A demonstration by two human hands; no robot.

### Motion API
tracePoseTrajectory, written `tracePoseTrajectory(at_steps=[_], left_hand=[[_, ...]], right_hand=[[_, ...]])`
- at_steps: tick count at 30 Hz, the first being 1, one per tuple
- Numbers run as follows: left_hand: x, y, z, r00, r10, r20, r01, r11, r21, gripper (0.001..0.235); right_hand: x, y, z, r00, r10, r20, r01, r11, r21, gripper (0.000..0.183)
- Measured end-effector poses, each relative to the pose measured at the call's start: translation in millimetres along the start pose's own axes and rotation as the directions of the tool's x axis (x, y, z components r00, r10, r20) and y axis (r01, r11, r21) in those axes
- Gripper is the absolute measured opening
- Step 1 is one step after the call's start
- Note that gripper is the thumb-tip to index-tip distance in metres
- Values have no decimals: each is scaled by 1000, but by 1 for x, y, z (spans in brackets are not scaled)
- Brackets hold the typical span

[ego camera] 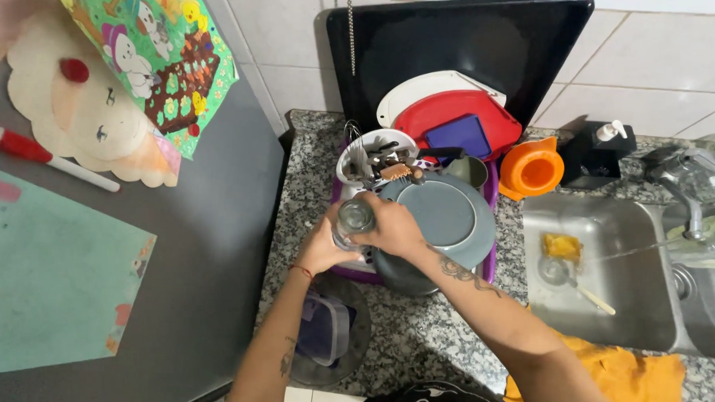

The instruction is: The person washes several plates, a knife, a glass, and a blender jar in a kitchen sink using a sponge and running water. They place the cleaned items into a dish rack next to the sink.

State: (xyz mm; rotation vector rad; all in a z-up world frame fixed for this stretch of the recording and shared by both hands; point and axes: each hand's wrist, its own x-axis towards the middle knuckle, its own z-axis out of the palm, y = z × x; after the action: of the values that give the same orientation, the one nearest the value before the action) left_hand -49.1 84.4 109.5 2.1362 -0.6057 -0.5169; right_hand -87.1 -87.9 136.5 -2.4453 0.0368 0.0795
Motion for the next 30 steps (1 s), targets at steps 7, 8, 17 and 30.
tracePoseTrajectory(at_steps=[7, 8, 17, 30], left_hand=[[7, -29, 16, 997, -15, -77, 20, 998, 60, 109], [9, -33, 18, 995, 8, -97, 2, 995, 98, 106], [13, -53, 29, 997, -34, -70, 40, 995, 91, 99], [34, -87, 48, 996, -79, -47, 84, 990, 114, 79]], right_hand=[[-2, -4, -20, 984, -173, -37, 175, 982, 65, 70], [-1, -5, -23, 976, -214, -38, 216, 972, 93, 69], [8, 18, 7, 982, -191, -6, 189, 964, 188, 84], [14, 23, 6, 964, -255, -74, 265, 898, 350, 76]])
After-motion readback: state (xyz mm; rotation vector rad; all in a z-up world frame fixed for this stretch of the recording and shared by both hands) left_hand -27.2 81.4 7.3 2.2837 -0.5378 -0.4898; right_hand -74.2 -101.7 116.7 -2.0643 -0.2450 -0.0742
